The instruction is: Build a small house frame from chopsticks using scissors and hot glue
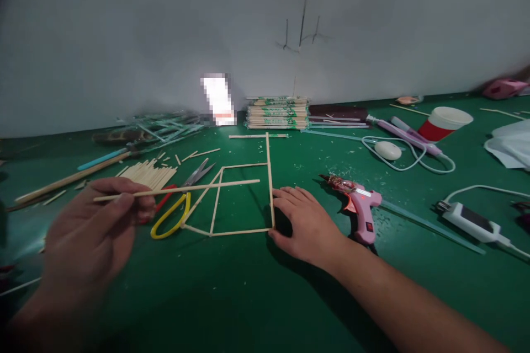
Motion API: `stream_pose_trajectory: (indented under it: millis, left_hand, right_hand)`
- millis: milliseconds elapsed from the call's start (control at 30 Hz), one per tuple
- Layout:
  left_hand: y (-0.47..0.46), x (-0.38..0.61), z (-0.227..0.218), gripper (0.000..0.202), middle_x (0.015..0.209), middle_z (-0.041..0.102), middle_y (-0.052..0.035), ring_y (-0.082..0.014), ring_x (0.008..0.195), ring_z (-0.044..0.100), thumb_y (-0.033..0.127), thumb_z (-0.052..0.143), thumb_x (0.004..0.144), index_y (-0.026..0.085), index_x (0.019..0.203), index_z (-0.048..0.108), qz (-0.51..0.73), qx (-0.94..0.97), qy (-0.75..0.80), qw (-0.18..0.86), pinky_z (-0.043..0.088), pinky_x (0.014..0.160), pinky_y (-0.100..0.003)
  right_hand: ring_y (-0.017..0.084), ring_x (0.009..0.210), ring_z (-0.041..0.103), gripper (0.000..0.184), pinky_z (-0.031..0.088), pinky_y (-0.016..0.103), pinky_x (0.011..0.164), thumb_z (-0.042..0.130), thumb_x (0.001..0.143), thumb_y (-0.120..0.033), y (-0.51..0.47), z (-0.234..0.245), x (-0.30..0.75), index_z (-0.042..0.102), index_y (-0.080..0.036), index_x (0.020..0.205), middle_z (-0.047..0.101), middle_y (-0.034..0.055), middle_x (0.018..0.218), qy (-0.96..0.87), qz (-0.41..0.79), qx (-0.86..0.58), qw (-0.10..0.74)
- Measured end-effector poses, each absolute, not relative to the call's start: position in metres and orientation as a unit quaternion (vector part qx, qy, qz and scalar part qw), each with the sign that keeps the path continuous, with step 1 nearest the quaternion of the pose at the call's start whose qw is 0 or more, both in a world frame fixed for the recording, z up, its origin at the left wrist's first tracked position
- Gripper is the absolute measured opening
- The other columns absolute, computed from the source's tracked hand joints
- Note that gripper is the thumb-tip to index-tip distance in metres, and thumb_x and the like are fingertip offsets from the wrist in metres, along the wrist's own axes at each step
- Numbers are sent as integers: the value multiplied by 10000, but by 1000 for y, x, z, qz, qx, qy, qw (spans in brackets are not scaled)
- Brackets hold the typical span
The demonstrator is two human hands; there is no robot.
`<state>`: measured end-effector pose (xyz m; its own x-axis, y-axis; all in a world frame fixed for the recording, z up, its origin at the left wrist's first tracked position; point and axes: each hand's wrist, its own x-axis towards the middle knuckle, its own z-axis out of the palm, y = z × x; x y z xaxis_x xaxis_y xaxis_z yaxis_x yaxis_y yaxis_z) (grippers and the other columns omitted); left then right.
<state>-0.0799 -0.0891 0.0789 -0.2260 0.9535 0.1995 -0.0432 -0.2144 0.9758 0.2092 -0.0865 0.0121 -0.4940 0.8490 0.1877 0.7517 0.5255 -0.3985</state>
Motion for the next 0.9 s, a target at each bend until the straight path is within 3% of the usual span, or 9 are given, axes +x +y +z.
stream_pose_trajectory:
  millis: [167, 300, 433, 600, 733, 900]
  left_hand:
    - [-96, -86, 84, 130, 755, 703, -31, -137, 658, 629, 292, 708, 707, 224, 818, 714, 498, 545, 565, 369, 515, 586, -192]
    - [-99, -89, 95, 168, 839, 719, -45, -177, 722, 637, 356, 692, 711, 238, 816, 748, 371, 672, 566, 300, 509, 583, -221]
    - [-104, -86, 100, 109, 872, 686, -9, -179, 796, 614, 297, 632, 770, 287, 812, 733, 372, 736, 520, 222, 478, 649, -238]
    - [-110, -85, 101, 147, 820, 662, 8, -182, 759, 611, 232, 598, 778, 330, 811, 703, 355, 778, 491, 164, 462, 626, -271]
    - [-114, -83, 101, 194, 784, 658, -4, -177, 712, 614, 197, 569, 750, 319, 837, 692, 349, 812, 451, 128, 474, 595, -267]
    - [-117, -74, 104, 209, 718, 658, -23, -184, 653, 611, 168, 563, 720, 292, 824, 695, 353, 822, 430, 120, 494, 554, -267]
  right_hand:
    - [274, 1271, 435, 529, 290, 504, 1081, 648, 723, -411, -89, 17, 213, 556, -201, 1199, 525, 90, 1354, -859, 164, -452, 177]
    - [260, 1256, 452, 452, 304, 503, 1071, 607, 740, -290, -89, 19, 214, 573, -200, 1181, 553, 92, 1322, -865, 186, -425, 192]
    - [243, 1217, 492, 448, 359, 493, 1035, 529, 723, -121, -87, 15, 217, 589, -212, 1157, 574, 81, 1295, -857, 195, -419, 230]
    - [176, 907, 619, 206, 503, 336, 799, 507, 825, -159, -88, 15, 221, 624, -216, 985, 671, 52, 971, -794, 212, -486, 298]
    - [122, 691, 590, 119, 468, 247, 616, 520, 835, -163, -90, 20, 219, 630, -203, 858, 626, 24, 807, -802, 264, -457, 281]
    - [95, 673, 563, 138, 443, 212, 591, 532, 814, -127, -91, 17, 216, 616, -205, 890, 609, 12, 835, -817, 304, -409, 269]
